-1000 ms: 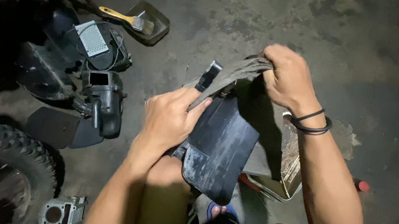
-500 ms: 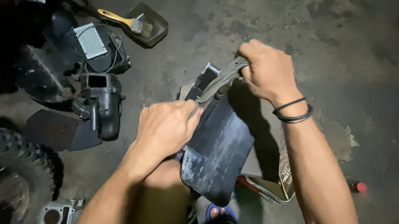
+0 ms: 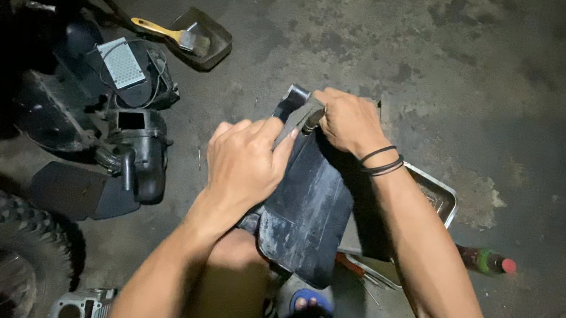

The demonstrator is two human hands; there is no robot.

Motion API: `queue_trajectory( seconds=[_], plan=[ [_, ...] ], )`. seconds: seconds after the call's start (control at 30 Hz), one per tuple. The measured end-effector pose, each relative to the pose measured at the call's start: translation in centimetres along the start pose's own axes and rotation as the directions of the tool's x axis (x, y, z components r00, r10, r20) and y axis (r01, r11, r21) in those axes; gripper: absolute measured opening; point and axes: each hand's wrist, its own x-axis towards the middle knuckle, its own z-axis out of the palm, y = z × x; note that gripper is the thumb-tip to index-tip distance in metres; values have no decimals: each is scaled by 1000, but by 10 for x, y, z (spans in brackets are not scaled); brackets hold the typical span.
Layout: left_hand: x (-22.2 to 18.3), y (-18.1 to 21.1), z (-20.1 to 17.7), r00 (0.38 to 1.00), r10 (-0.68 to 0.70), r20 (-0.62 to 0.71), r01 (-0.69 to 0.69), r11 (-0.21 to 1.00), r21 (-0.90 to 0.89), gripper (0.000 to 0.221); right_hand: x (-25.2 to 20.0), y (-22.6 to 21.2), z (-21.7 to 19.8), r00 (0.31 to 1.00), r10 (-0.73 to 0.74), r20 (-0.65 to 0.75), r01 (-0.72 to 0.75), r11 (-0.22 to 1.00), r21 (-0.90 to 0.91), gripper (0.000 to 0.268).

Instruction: The person cleans the interior of a motorcycle air filter housing using a cloth, then manipulates the edges and internal components by hand.

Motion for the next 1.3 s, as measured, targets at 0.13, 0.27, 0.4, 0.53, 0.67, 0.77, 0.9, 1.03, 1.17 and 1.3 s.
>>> queue_trajectory(
  seconds=[0.13, 0.27, 0.4, 0.53, 0.67, 0.77, 0.9, 1.03, 1.17, 1.3],
  plan=[
    [-1, -2, 5, 1000, 12, -16, -11, 997, 74, 31, 3, 5, 5, 999, 27, 41, -19, 983, -182, 25],
    [-20, -6, 6, 995, 70, 70, -77, 992, 95, 26, 12, 2, -20, 998, 55, 22, -46, 954, -298, 21],
    [-45, -10, 8, 974, 68, 215, -88, 993, 84, 19, 19, -16, -56, 999, -34, -34, 19, 927, -375, 22],
    [-71, -14, 7, 974, 76, 212, -104, 986, 127, 23, 12, -29, -56, 951, -278, -135, 192, 874, -447, 4],
    [-55, -13, 1, 986, 69, 150, -91, 986, 140, 24, 5, -8, -23, 977, -184, -110, 128, 912, -389, 13],
    [-36, -6, 0, 995, 74, 72, -83, 988, 130, 24, 2, 2, -9, 995, -87, -58, 59, 924, -378, 32],
    [-22, -4, 9, 998, 58, -25, -54, 988, 143, 27, 3, 13, 16, 995, -44, -87, 1, 896, -444, 21],
    [-17, -5, 20, 997, 53, -47, -46, 989, 143, 25, 5, 13, 20, 996, -24, -88, -20, 883, -469, 18],
    [-28, -6, 19, 998, 67, -17, -64, 986, 157, 22, 9, 7, -10, 994, -62, -88, 14, 887, -462, 26],
    [-51, -12, 13, 990, 112, 90, -125, 981, 146, 20, 16, -2, -42, 946, -247, -211, 95, 832, -547, 11]
  ],
)
